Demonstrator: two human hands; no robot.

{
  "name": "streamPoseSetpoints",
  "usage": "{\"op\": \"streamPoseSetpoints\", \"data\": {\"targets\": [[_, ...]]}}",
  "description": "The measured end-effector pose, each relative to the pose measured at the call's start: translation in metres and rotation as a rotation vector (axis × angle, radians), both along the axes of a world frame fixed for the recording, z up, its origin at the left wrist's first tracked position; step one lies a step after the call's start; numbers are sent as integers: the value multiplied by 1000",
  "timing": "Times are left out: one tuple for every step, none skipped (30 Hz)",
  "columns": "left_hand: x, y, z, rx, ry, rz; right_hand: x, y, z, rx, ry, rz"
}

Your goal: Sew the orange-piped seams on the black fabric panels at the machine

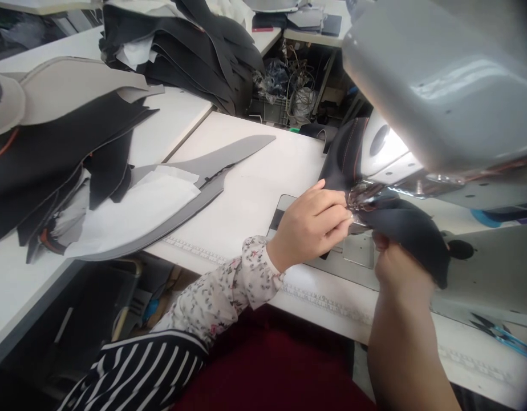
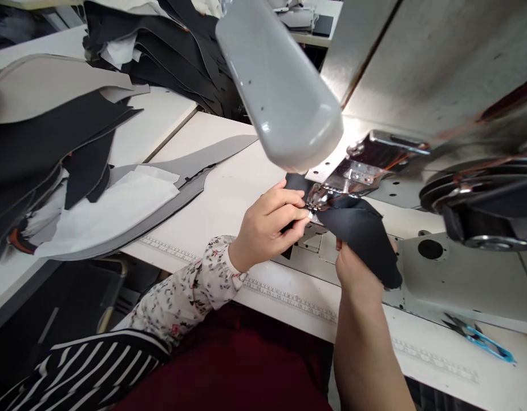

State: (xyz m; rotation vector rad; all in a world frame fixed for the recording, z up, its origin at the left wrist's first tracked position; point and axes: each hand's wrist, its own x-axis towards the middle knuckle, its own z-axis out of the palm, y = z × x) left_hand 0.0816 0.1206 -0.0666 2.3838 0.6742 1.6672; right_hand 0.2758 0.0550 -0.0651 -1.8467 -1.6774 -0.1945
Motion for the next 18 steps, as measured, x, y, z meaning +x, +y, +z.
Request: {"op": "streamPoseSetpoints", "data": {"targets": [[1, 0, 1, -10, -7, 3, -4, 2, 4, 11, 5, 14], [2, -1, 1, -20, -14, 5, -9, 2, 8, 14, 34, 32], [2, -2, 1, -32, -20, 4, -14, 1, 10, 18, 93, 45], [1, -3, 1, -43, -24, -6, -21, -1, 10, 26, 177, 52], [-1, -6, 0, -51, -28, -29, -28, -6, 7, 39, 271, 58], [-5, -9, -2, -58, -41, -68, -35, -13, 2, 57, 366, 69], [-11, -13, -5, -72, -63, -117, -41, -21, -6, 63, 458, 85], [-18, -18, -9, -104, -97, -166, -47, -31, -16, 38, 539, 114], [-26, -24, -13, -187, -147, -205, -53, -41, -27, -26, 615, 150], [-35, -30, -19, -316, -201, -231, -58, -52, -39, -129, 685, 185], [-42, -35, -24, -475, -249, -245, -62, -63, -51, -245, 738, 207], [-49, -40, -28, -640, -274, -258, -66, -73, -62, -328, 754, 232], [-54, -43, -31, -787, -276, -280, -69, -83, -72, -390, 755, 256], [-56, -45, -33, -897, -261, -314, -72, -91, -81, -426, 737, 281], [-57, -45, -33, -961, -233, -353, -75, -97, -87, -444, 712, 310], [-56, -44, -31, -1000, -212, -399, -76, -101, -92, -458, 689, 339], [-53, -41, -27, -1037, -217, -449, -77, -104, -95, -470, 667, 362], [-50, -38, -22, -1063, -242, -495, -77, -105, -98, -477, 645, 372]]}}
